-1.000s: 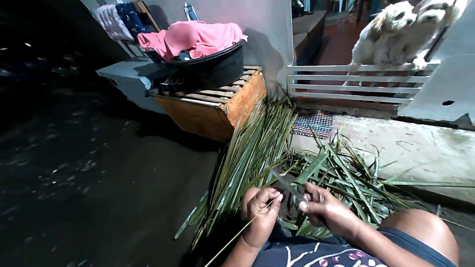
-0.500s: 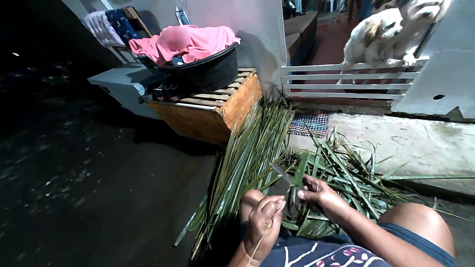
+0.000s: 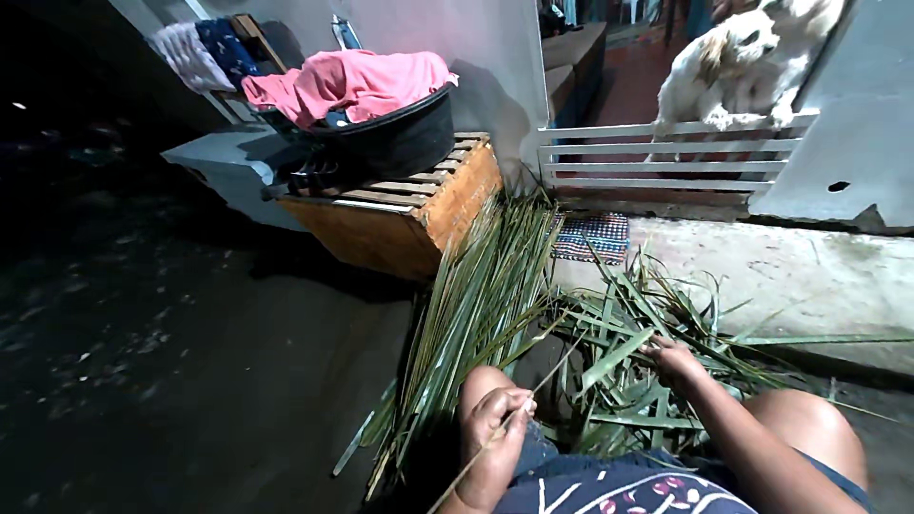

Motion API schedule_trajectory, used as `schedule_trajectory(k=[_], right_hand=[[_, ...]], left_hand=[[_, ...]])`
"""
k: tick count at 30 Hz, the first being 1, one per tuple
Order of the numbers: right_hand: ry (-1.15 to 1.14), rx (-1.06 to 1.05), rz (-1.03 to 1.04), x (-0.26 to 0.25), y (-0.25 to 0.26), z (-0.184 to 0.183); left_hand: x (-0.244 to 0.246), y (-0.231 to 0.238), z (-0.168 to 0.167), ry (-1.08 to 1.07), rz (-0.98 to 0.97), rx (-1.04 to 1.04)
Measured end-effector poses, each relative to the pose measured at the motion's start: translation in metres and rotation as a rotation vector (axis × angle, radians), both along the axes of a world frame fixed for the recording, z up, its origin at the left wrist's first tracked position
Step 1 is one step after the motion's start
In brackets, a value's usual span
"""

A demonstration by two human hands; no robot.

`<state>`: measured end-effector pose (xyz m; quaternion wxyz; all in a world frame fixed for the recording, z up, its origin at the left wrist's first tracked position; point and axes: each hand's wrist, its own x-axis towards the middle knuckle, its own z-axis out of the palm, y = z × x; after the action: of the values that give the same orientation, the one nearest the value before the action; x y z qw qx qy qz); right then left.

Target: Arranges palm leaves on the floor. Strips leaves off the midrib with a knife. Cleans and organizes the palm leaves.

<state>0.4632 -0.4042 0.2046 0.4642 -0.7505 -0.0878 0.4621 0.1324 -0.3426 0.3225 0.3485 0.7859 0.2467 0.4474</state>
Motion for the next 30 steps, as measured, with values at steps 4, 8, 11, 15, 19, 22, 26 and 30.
schedule_trajectory(k=[4, 8, 11, 15, 19, 22, 26, 30], right_hand=[[-0.008, -0.096, 0.022, -0.018, -0.001, 0.007], [-0.232, 0.120, -0.156, -0.025, 0.005, 0.028], [-0.218, 0.267, -0.032, -0.036, 0.005, 0.065], [0.107, 0.414, 0.372, -0.082, -0.011, 0.111], [0.373, 0.502, 0.557, -0.120, -0.014, 0.119], [0.429, 0.557, 0.532, -0.129, -0.012, 0.123], [0.474, 0.608, 0.503, -0.130, -0.012, 0.122], [0.469, 0.634, 0.421, -0.130, -0.011, 0.120]], left_hand=[[0.007, 0.015, -0.022, -0.097, 0.176, -0.310], [0.016, 0.020, -0.021, -0.110, 0.269, -0.526], [0.021, 0.020, -0.015, -0.123, 0.265, -0.570], [0.033, 0.018, -0.006, -0.182, 0.210, -0.638], [0.038, 0.011, -0.007, -0.215, 0.159, -0.606], [0.040, 0.007, -0.004, -0.266, 0.129, -0.637], [0.040, -0.002, 0.006, -0.331, 0.102, -0.781], [0.040, -0.007, 0.013, -0.356, 0.043, -0.870]])
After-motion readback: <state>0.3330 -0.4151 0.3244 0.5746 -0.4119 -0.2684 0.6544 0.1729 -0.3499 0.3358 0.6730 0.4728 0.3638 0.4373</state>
